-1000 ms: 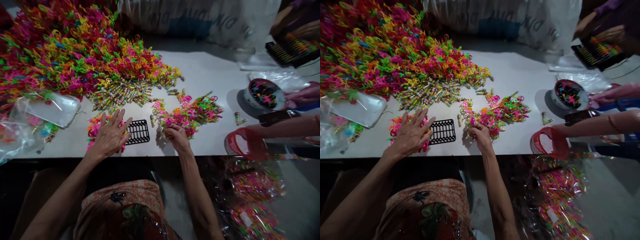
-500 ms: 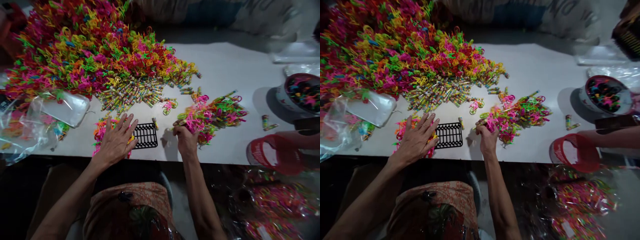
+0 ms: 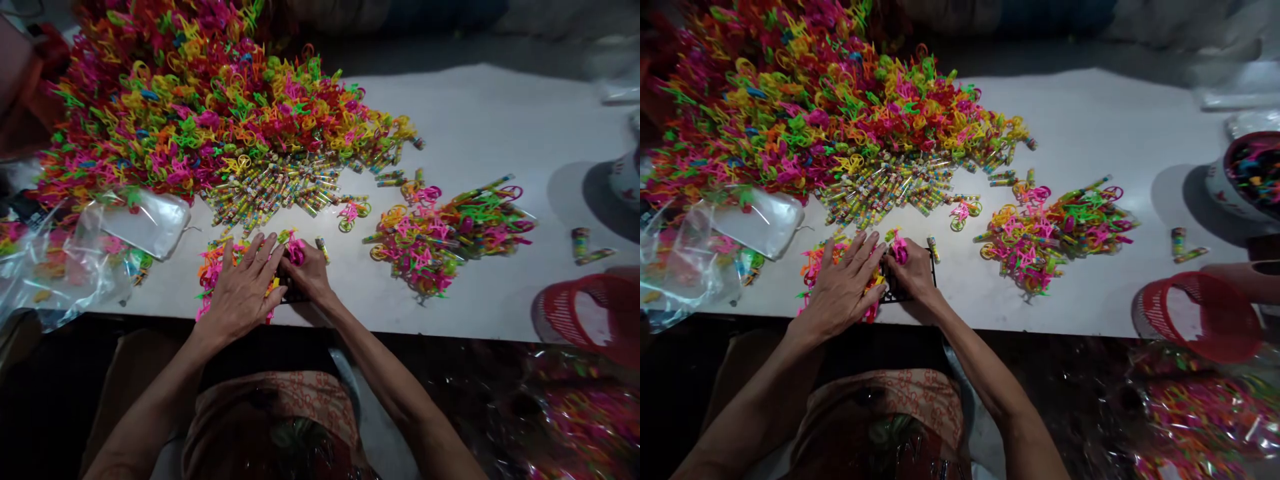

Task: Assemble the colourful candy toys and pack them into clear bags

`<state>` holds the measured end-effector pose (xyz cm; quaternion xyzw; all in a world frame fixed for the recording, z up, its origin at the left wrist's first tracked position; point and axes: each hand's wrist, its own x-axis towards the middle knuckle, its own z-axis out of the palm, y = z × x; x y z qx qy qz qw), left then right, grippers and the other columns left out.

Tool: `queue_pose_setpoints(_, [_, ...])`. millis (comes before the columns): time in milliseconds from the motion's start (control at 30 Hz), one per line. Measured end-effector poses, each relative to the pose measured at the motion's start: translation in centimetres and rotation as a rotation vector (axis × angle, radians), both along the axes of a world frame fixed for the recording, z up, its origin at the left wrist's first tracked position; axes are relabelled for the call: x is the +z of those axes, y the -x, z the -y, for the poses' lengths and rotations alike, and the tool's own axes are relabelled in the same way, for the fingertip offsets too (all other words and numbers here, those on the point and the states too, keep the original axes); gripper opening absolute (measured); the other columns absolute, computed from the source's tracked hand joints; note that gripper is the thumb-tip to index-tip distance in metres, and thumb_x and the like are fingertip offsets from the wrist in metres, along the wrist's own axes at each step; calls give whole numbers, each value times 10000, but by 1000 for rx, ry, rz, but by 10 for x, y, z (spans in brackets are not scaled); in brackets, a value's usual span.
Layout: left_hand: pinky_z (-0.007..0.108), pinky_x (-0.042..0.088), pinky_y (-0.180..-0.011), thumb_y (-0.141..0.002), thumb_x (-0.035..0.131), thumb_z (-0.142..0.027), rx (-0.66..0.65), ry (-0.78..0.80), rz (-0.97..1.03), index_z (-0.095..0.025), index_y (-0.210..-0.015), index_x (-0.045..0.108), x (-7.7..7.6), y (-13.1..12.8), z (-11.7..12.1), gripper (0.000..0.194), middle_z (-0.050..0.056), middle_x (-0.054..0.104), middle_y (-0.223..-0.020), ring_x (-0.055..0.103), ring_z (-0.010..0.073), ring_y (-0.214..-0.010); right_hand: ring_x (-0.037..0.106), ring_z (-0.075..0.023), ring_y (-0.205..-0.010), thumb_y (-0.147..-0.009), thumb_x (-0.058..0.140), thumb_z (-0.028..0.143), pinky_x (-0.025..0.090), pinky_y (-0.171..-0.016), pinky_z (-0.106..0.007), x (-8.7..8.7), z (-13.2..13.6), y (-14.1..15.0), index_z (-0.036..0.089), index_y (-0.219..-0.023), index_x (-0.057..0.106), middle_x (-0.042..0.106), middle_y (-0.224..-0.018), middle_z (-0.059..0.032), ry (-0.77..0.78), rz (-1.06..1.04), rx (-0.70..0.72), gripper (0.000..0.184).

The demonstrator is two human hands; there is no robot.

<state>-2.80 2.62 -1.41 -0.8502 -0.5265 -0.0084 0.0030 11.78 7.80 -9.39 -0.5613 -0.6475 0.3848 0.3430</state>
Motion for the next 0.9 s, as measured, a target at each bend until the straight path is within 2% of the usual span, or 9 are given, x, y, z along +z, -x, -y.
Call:
queue_pose_setpoints(100, [555,51,-1179,-942,377,-391,0,-3,26,-191,-1496,271,-1,0,1,599,115,324,-1543,257,277,-1446,583,-185,-695,-841,532,265,444,-648,-274,-1,5,5,188,-829,579,643,-788,-56,-36,212,58,91])
queue_pose_setpoints(233, [572,48,-1170,-940,381,-373,-10,-15,71,-202,-1485,307,-3,2,0,576,114,340,-1535,255,294,-1444,623,-228,-813,-893,452,190,458,-630,-295,15,13,17,144,-1065,584,647,-1013,-141,-22,511,308,222])
queue_pose_setpoints(400, [606,25,-1157,-960,348,-374,-26,-19,106,-212,-1461,359,-8,8,-7,527,97,401,-1504,275,299,-1435,620,-228,-939,-873,472,141,487,-727,-307,37,4,10,170,-1236,529,614,-1145,-126,9,551,468,369])
queue_pose_setpoints(467, [607,31,-1156,-964,345,-384,-22,-25,112,-215,-1448,379,-8,10,-9,514,92,400,-1506,275,299,-1434,604,-226,-998,-852,507,134,478,-804,-309,43,-10,-16,164,-1253,518,605,-1166,-122,9,538,369,402])
queue_pose_setpoints(600, [629,33,-1147,-958,384,-416,15,-54,131,-223,-1414,424,5,-5,1,497,87,392,-1513,271,312,-1434,580,-306,-1056,-905,473,230,439,-857,-392,50,-53,-74,96,-1216,536,565,-1217,-213,73,752,-118,344])
queue_pose_setpoints(700, [629,105,-1143,-917,481,-435,26,-53,292,-215,-1363,496,14,-39,22,498,126,423,-1490,312,334,-1413,589,-328,-1041,-887,465,199,416,-862,-420,49,-75,-89,92,-1152,577,624,-1120,-222,136,855,-145,307])
queue_pose_setpoints(800, [507,324,-1103,-891,525,-423,-15,227,690,-208,-1268,592,3,-76,36,438,133,547,-1385,470,299,-1311,622,-292,-952,-828,487,165,436,-812,-389,45,-66,-86,138,-1128,593,682,-979,-157,112,742,-144,320])
queue_pose_setpoints(833, [455,405,-1046,-893,515,-431,25,379,857,-200,-1230,617,-5,-85,37,422,134,600,-1319,544,278,-1232,632,-275,-904,-807,506,173,448,-781,-372,44,-55,-86,148,-1118,595,689,-932,-132,80,652,-181,324])
queue_pose_setpoints(900, [363,524,-849,-886,501,-484,226,695,1203,-179,-1203,622,-24,-97,32,457,132,683,-1151,660,234,-1007,637,-232,-769,-766,554,210,466,-692,-332,43,-29,-91,156,-1044,606,686,-821,-82,35,406,-208,288])
